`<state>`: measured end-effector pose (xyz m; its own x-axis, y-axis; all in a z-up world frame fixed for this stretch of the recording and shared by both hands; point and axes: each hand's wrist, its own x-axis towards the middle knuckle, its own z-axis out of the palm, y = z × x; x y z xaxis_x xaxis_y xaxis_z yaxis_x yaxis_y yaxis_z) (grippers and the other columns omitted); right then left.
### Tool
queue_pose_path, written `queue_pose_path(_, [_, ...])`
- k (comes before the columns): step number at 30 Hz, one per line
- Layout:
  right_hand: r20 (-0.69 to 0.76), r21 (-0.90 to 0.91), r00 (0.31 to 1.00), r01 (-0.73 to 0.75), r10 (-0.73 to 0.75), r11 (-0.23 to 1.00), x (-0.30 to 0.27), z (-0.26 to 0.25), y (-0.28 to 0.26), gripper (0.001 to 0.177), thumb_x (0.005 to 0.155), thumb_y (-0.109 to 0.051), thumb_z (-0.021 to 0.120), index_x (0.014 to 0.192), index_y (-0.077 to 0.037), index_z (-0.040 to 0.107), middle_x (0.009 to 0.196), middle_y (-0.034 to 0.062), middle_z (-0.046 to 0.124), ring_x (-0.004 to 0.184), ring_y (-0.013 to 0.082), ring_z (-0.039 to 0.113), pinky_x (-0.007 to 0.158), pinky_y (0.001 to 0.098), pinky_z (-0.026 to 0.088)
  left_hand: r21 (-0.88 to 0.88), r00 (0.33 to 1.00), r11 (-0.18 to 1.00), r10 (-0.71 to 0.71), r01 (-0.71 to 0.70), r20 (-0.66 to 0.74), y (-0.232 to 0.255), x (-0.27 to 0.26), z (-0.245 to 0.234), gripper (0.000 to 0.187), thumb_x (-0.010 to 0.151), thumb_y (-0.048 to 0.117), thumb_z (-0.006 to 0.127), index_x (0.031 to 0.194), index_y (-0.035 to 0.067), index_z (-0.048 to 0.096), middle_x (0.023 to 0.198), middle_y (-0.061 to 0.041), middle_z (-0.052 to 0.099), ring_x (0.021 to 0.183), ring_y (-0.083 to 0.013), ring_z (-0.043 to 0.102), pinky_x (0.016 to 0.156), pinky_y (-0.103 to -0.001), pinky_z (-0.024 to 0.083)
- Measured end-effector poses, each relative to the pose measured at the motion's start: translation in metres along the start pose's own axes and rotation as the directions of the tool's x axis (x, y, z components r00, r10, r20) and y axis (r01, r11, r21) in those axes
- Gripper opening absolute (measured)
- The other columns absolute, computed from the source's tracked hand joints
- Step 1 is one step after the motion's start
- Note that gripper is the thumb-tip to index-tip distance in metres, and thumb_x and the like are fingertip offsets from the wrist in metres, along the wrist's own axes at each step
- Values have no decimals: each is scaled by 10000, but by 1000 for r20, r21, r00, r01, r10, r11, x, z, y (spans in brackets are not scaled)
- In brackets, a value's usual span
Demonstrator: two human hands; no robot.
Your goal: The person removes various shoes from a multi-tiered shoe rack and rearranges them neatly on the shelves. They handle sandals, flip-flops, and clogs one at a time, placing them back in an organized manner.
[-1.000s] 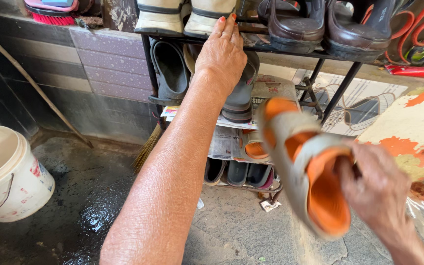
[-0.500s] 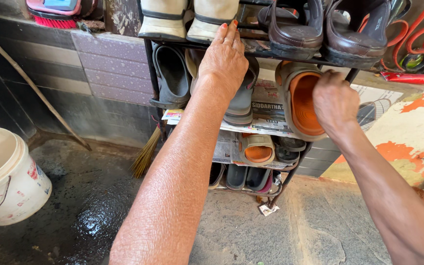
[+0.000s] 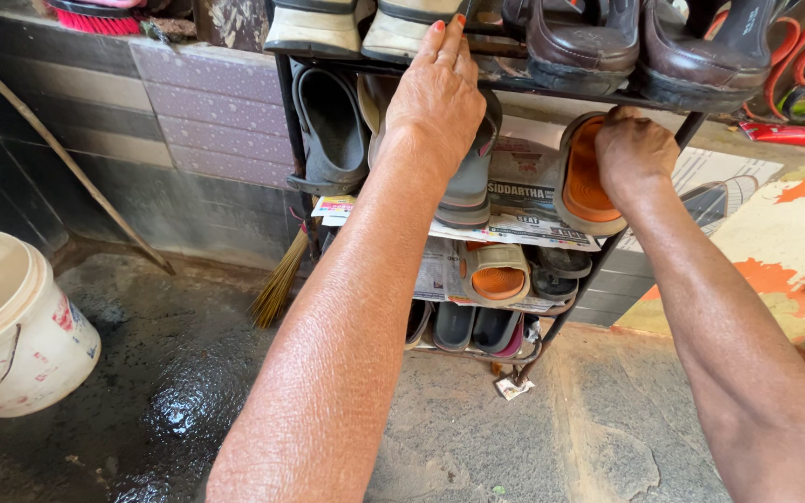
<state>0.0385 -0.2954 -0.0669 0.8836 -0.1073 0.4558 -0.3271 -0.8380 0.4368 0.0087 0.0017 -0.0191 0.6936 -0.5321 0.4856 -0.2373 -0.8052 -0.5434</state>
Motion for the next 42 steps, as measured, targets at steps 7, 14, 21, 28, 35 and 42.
queue_pose_path(7, [-76,8,997,34,-33,999,3,9,2,431,921,-55,686,1321,73,592,1078,233,754,938,355,761,720,426,634,27,1000,1000,12,-12,3,0,-1,-1,553,899,302,681,1400,82,603,1605,-173,364,1524,-370,182,1217,-513,83])
queue_pose_path(14, [-121,-11,992,-21,20,1000,9,22,-6,493,896,-61,696,1331,139,581,1043,255,757,899,358,765,668,417,630,5,1000,1000,14,-14,-3,-1,0,1,556,911,298,664,1409,62,592,1602,-185,371,1522,-380,191,1216,-518,90])
queue_pose_path(21, [-303,-254,945,40,-119,966,-20,-21,-2,288,861,-170,685,1092,-4,729,1027,181,735,886,301,725,555,362,606,30,998,1000,-3,5,-62,1,2,7,582,910,292,636,1420,18,575,1588,-204,385,1510,-376,205,1205,-512,95])
queue_pose_path(28, [-545,183,793,429,-272,885,-163,-13,-49,109,948,-121,607,844,-88,614,752,107,629,527,228,598,413,385,474,-30,999,999,24,-24,-29,-2,-1,3,483,971,270,610,1387,24,625,1594,-206,406,1536,-396,213,1230,-525,95])
queue_pose_path(35, [-467,207,775,564,-426,800,-166,34,-138,289,874,-133,583,1090,40,666,980,241,694,861,363,703,660,452,571,15,999,1000,4,-3,-44,-1,-1,1,550,909,294,642,1397,44,600,1593,-194,379,1511,-375,211,1204,-515,92])
queue_pose_path(42, [116,361,908,340,-403,869,-72,103,-197,487,900,-192,630,1370,-86,562,1440,143,536,1351,327,475,1100,502,383,39,999,999,26,-25,-30,-1,-2,5,546,910,287,634,1402,53,593,1588,-179,392,1511,-375,207,1206,-520,97])
